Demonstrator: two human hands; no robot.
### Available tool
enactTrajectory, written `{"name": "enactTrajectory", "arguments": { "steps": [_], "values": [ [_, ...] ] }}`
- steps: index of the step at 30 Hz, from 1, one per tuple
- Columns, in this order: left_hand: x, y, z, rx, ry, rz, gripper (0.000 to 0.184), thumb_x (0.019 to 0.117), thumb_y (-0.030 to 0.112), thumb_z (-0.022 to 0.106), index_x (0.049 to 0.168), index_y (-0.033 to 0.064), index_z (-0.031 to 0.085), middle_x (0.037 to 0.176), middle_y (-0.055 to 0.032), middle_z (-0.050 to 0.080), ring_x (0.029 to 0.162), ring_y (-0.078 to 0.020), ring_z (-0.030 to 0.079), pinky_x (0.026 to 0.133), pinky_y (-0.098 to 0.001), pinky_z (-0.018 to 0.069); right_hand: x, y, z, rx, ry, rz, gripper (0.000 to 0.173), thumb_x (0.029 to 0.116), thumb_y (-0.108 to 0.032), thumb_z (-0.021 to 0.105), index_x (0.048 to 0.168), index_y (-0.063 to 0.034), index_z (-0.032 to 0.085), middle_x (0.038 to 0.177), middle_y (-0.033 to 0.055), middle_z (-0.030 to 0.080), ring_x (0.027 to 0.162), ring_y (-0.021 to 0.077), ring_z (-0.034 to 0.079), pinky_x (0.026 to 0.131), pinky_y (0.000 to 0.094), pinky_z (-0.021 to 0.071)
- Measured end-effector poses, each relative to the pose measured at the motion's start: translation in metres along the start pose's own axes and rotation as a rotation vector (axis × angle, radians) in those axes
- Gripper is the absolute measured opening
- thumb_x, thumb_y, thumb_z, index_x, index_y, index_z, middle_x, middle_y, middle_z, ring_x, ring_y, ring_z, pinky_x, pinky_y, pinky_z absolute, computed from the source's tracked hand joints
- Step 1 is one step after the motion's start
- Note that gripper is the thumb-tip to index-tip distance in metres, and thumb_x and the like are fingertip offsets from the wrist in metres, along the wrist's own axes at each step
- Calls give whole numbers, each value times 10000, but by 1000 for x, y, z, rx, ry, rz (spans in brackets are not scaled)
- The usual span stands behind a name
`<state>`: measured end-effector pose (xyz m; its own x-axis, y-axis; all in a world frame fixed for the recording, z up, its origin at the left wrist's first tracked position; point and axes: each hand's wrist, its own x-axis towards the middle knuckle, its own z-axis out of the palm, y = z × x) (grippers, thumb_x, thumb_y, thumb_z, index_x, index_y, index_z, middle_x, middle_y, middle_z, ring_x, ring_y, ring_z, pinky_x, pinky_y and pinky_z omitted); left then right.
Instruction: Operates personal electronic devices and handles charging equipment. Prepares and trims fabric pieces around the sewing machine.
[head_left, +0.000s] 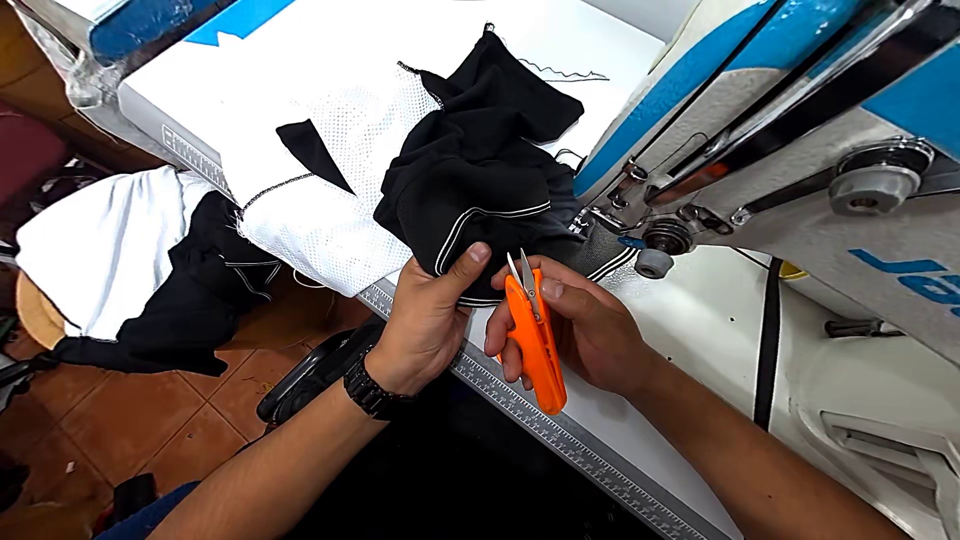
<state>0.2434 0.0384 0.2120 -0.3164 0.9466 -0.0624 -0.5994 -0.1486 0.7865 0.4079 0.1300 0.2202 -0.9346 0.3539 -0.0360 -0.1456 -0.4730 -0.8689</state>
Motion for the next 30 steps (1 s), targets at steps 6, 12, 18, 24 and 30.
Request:
{"name": "enactTrajectory", "arguments": {
  "steps": [6,12,18,24,30],
  "values": [
    [0,0,0,21,3,-26,162,1002,194,659,1157,144,655,940,-39,701,716,-66,675,620,-214,587,2,1,-1,-86,-6,-59,285,1097,-255,348,1289,-91,480,1092,140,710,962,206,732,822,315,616],
    [0,0,-2,-5,-6,-26,206,1005,190,653,1203,135,643,1047,-57,718,866,-106,721,742,-267,622,0,1,-4,-42,-35,-18,328,1103,-290,276,1299,-111,469,1018,166,714,832,233,750,693,324,638],
    [1,0,0,-1,9,-13,189,1006,170,648,1191,128,647,1046,-50,722,893,-110,722,780,-272,618,0,0,-3,-2,-35,-7,343,1107,-310,244,1287,-111,459,970,156,718,742,216,746,633,307,634],
    [2,0,1,-13,18,-17,204,1002,169,655,1201,130,643,1061,-56,719,919,-120,722,809,-294,619,0,-2,-2,20,-23,12,359,1105,-314,232,1296,-112,460,931,158,719,707,227,741,605,322,631],
    [1,0,0,-8,11,-34,186,996,182,666,1176,138,654,1008,-45,717,823,-88,712,713,-250,616,1,0,-2,-37,-13,-42,320,1099,-289,320,1290,-97,488,1050,145,710,908,214,737,782,322,625]
  ]
}}
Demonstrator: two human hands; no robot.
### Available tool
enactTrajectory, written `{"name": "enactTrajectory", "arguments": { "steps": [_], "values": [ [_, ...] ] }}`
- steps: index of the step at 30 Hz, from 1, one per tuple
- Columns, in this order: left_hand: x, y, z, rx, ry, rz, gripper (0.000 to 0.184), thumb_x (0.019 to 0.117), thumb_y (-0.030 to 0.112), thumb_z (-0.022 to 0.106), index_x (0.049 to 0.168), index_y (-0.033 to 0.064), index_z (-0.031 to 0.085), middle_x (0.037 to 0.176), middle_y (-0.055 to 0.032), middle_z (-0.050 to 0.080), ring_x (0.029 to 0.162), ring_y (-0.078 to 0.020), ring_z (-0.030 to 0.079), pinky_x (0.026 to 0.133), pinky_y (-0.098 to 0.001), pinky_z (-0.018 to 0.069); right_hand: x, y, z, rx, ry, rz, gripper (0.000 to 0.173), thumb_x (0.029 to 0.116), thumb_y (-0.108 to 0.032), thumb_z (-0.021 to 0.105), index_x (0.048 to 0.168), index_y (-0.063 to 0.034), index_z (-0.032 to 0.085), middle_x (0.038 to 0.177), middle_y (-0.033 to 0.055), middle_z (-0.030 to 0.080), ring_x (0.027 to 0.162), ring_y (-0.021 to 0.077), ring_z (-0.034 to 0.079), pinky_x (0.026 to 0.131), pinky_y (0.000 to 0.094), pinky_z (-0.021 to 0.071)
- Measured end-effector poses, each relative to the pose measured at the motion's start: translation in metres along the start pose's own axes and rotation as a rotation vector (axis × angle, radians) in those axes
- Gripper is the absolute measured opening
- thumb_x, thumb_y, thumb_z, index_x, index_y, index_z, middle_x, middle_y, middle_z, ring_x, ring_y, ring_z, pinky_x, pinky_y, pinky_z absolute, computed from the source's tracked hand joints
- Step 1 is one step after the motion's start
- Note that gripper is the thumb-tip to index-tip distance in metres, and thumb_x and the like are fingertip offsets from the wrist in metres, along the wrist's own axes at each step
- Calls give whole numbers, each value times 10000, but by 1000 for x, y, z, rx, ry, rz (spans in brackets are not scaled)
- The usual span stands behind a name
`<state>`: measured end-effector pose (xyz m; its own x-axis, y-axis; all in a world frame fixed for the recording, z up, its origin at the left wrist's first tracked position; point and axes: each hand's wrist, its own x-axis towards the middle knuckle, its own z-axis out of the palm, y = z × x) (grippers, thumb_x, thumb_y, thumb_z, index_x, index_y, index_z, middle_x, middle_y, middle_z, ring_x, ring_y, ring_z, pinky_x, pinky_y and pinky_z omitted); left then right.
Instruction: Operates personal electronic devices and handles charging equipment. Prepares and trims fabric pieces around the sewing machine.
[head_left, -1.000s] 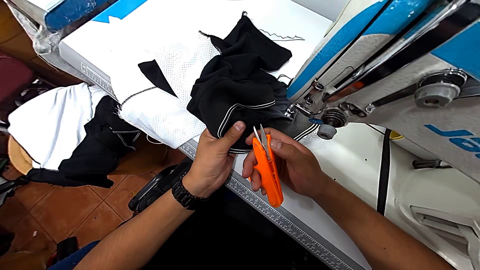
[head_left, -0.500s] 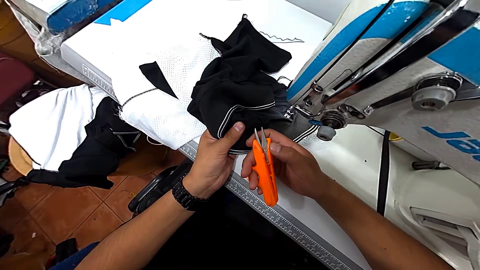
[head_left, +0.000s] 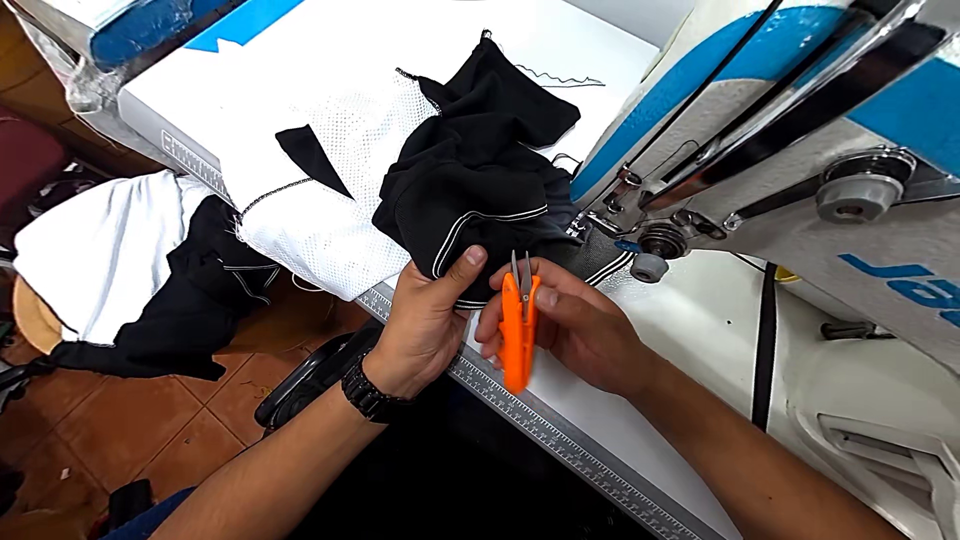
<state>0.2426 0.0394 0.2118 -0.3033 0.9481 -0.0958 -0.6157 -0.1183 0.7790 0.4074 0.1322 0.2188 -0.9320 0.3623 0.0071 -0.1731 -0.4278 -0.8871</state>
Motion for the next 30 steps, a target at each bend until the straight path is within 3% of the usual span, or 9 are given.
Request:
{"name": "enactTrajectory", "arguments": {
  "steps": [2,7,18,21,24,26,30],
  "values": [
    [0,1,1,6,-1,-8,154,999,200,663,1140,140,660,924,-39,698,700,-65,674,597,-210,584,0,2,0,-23,-17,-21,293,1097,-276,344,1286,-95,476,1131,154,694,1020,230,716,867,338,603],
    [1,-1,-1,-13,-7,5,197,1007,183,649,1198,132,647,1054,-55,719,895,-112,721,774,-274,619,-1,0,-3,26,-30,25,341,1103,-299,260,1295,-112,471,985,157,714,787,225,746,660,322,637],
    [1,0,-1,-7,-11,11,192,1006,169,648,1194,129,641,1047,-53,717,898,-109,719,781,-275,619,-1,-3,-1,70,1,64,361,1105,-312,239,1281,-111,482,921,151,723,696,214,738,590,319,630],
    [1,0,-2,3,-23,9,184,1007,181,648,1184,132,647,1029,-46,717,858,-94,716,748,-253,616,0,-2,0,36,8,26,341,1106,-287,270,1294,-96,482,991,152,716,809,220,748,679,330,641],
    [1,1,0,-5,-13,-12,144,1008,197,648,1136,131,655,903,-46,690,658,-59,654,567,-197,567,1,1,1,-44,-3,-15,281,1094,-238,327,1291,-94,465,1141,150,690,1034,233,715,863,344,609],
    [0,1,-2,1,-19,-11,170,1005,204,655,1161,136,653,963,-48,708,743,-75,693,640,-223,599,0,1,0,-38,-13,-9,285,1096,-260,327,1286,-100,468,1114,154,700,990,237,729,837,349,619],
    [1,-1,-2,-29,-19,1,194,1012,176,639,1200,127,642,1056,-61,718,892,-120,723,768,-281,622,-1,-1,-3,19,-23,33,343,1089,-282,249,1282,-112,475,978,151,710,791,230,745,666,336,640]
  ]
}}
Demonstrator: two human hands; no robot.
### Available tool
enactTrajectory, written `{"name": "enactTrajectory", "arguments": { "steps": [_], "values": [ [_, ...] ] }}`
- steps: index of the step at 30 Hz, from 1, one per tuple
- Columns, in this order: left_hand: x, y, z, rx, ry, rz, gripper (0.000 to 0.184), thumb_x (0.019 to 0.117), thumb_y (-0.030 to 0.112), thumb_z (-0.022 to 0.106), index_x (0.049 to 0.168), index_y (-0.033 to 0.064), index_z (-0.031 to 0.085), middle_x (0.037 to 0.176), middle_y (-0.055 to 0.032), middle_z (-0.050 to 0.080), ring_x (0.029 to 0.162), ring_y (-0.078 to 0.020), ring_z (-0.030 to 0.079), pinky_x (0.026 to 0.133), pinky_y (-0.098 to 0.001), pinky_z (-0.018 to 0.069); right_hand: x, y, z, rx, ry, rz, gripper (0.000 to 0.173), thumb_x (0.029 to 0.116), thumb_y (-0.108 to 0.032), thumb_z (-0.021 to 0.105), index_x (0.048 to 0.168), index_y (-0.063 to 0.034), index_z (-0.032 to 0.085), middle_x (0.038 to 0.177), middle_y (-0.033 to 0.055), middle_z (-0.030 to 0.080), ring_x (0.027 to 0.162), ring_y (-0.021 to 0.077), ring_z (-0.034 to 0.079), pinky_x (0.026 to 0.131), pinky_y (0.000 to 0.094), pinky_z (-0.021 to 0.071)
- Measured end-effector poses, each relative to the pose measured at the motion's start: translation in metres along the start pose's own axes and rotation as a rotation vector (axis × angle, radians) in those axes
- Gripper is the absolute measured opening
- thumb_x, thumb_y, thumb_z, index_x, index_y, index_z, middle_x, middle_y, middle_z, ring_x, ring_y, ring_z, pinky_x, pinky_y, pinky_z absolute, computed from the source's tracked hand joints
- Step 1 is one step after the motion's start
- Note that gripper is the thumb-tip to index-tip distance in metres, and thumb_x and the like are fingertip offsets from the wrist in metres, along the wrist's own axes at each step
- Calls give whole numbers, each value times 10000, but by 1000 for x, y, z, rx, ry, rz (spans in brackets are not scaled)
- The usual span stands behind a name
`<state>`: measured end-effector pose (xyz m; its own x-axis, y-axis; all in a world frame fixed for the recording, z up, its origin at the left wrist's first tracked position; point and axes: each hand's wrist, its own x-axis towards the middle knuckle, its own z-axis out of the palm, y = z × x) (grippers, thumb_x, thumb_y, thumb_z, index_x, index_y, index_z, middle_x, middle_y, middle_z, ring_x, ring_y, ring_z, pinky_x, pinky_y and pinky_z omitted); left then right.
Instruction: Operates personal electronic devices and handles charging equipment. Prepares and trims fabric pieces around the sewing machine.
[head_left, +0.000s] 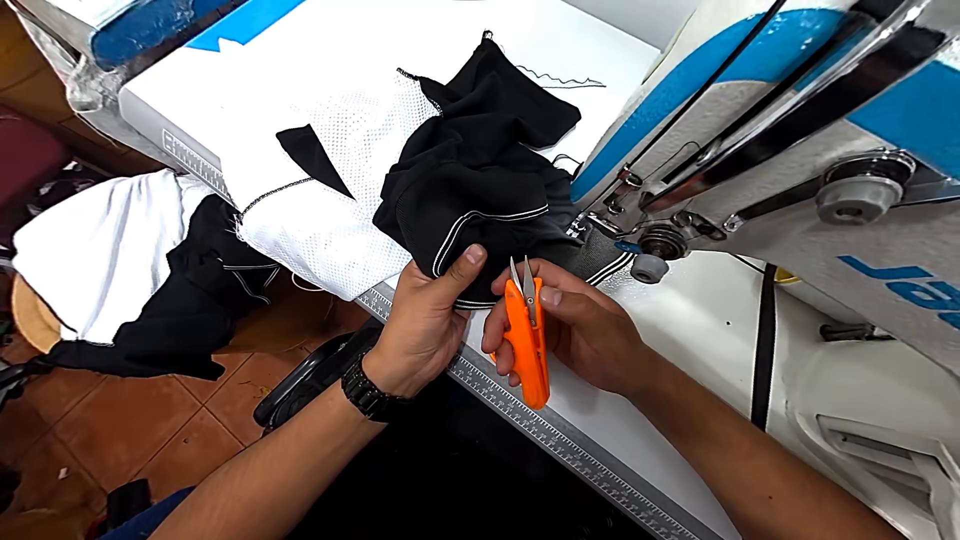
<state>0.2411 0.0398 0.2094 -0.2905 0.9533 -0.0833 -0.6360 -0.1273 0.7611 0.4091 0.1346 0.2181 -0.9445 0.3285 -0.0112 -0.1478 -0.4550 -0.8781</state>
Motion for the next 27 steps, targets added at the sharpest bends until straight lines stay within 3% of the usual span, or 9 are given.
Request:
{"name": "enactTrajectory", "arguments": {
  "steps": [10,18,27],
  "values": [
    [1,0,1,-3,11,-7,186,1015,171,635,1196,129,642,1050,-63,716,894,-119,721,775,-283,620,0,-2,1,26,17,35,378,1097,-311,214,1285,-112,474,924,149,707,700,222,731,601,329,630],
    [0,1,2,12,15,-6,198,1010,180,645,1202,133,641,1060,-57,716,909,-117,721,792,-287,620,0,-2,0,113,-3,27,370,1096,-297,212,1291,-101,458,987,180,712,797,271,757,641,370,649],
    [0,1,1,3,12,-7,189,1019,178,629,1201,127,636,1041,-69,717,878,-123,724,765,-289,624,-1,-5,0,133,13,67,397,1101,-325,195,1287,-112,475,929,171,722,719,256,751,576,349,634]
  ]
}}
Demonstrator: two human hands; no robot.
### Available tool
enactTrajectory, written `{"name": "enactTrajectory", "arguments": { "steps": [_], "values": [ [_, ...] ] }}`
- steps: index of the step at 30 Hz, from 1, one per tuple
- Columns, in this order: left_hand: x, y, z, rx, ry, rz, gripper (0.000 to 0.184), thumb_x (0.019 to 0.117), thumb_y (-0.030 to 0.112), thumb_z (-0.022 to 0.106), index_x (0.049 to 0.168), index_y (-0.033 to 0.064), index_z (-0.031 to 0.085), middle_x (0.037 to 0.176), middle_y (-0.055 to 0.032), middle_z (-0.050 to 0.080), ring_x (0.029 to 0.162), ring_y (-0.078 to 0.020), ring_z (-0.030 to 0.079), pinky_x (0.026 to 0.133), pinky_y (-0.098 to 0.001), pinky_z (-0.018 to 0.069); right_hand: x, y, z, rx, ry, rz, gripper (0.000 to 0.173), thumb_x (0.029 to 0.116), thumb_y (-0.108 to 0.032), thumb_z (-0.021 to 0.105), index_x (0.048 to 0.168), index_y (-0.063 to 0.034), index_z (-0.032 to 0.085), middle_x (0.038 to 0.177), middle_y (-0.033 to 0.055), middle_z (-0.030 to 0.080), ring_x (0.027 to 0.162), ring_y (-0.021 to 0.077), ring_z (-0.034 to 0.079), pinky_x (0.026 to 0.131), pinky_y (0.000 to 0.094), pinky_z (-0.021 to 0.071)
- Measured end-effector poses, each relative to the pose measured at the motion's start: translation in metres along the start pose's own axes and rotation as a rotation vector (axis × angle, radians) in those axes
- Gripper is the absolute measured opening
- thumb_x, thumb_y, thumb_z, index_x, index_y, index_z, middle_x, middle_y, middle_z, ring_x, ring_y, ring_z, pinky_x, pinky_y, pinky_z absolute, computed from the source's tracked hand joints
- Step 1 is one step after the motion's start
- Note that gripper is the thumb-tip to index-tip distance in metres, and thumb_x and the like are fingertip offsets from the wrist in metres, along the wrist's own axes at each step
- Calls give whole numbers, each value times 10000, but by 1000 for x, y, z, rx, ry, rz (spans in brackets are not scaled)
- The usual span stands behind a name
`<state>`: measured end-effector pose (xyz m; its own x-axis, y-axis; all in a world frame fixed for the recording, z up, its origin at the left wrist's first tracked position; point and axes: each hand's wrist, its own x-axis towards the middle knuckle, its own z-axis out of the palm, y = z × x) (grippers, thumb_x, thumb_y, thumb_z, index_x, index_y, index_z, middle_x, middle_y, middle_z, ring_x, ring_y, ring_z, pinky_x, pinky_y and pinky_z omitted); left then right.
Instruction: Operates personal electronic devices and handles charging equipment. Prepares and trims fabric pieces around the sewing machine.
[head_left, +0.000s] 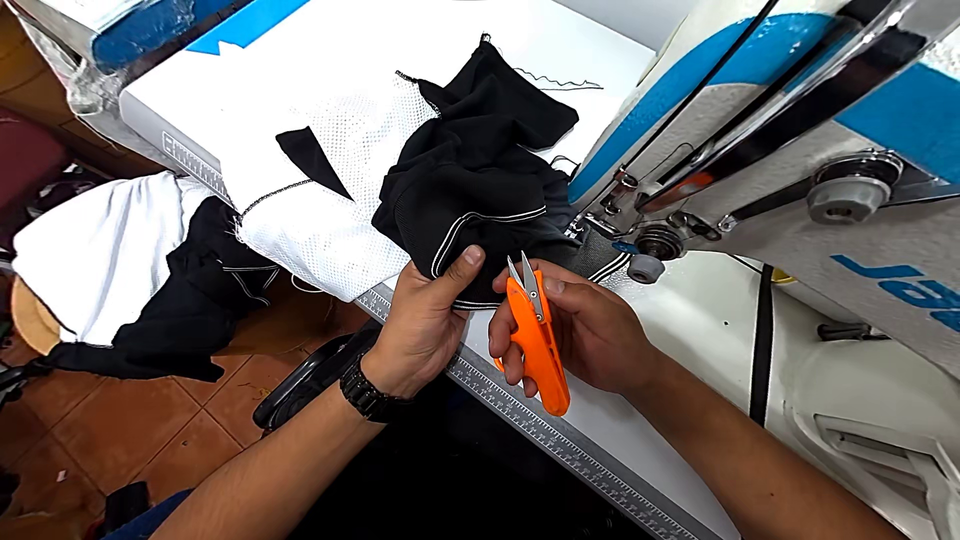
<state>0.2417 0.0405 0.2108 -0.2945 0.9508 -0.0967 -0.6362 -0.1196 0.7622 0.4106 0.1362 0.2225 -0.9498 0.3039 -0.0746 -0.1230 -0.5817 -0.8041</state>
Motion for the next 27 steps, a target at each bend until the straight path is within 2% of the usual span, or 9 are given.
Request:
{"name": "enactTrajectory", "arguments": {
  "steps": [3,5,7,9,10,12,14,20,27],
  "values": [
    [0,0,0,-6,2,4,200,1015,170,634,1210,125,635,1063,-71,716,907,-126,724,791,-297,622,1,-1,0,2,6,1,403,1094,-305,173,1284,-107,469,926,172,717,718,264,752,564,354,635],
    [0,0,0,1,0,1,193,1015,171,635,1203,128,637,1047,-62,716,888,-116,722,779,-283,621,1,-1,0,-33,8,-25,377,1103,-296,205,1276,-102,479,963,165,724,776,250,758,629,352,645],
    [0,1,0,13,-3,-10,173,1012,187,643,1178,137,647,995,-49,711,799,-86,706,698,-240,610,2,3,0,-115,13,-76,310,1094,-267,292,1271,-100,484,1054,153,717,916,233,746,757,343,634],
    [1,2,3,14,9,-19,137,1014,204,640,1132,136,654,890,-46,680,635,-53,629,543,-186,544,3,6,-1,-174,8,-104,281,1075,-240,360,1284,-99,484,1153,151,680,1052,237,701,871,354,601],
    [1,2,3,14,11,-20,137,1014,207,640,1130,137,655,890,-48,680,639,-54,632,545,-187,546,3,7,-1,-174,0,-105,280,1072,-237,362,1284,-99,483,1160,153,675,1065,243,697,889,366,597],
    [0,1,1,17,14,-17,182,1009,208,648,1179,144,653,1012,-49,718,819,-88,712,701,-246,613,2,6,-3,-144,-19,-86,298,1084,-268,320,1280,-108,478,1101,157,699,998,252,728,839,372,621],
    [0,1,0,7,19,-10,205,1013,194,641,1211,139,643,1080,-58,720,918,-119,724,787,-288,622,1,5,-4,-97,-21,-60,327,1085,-275,259,1273,-113,473,1010,162,711,876,260,753,729,370,644],
    [1,1,1,-4,23,-5,215,1022,178,624,1231,129,626,1124,-65,711,982,-136,717,851,-310,613,1,2,-2,-101,10,-24,366,1091,-304,216,1281,-119,470,920,146,717,708,229,738,610,331,632],
    [1,1,1,-10,20,-17,216,1021,187,627,1230,132,626,1101,-69,715,943,-133,724,819,-303,620,1,2,-2,-63,-4,-24,368,1094,-319,229,1276,-109,470,928,162,717,723,245,745,624,345,638]
  ]
}}
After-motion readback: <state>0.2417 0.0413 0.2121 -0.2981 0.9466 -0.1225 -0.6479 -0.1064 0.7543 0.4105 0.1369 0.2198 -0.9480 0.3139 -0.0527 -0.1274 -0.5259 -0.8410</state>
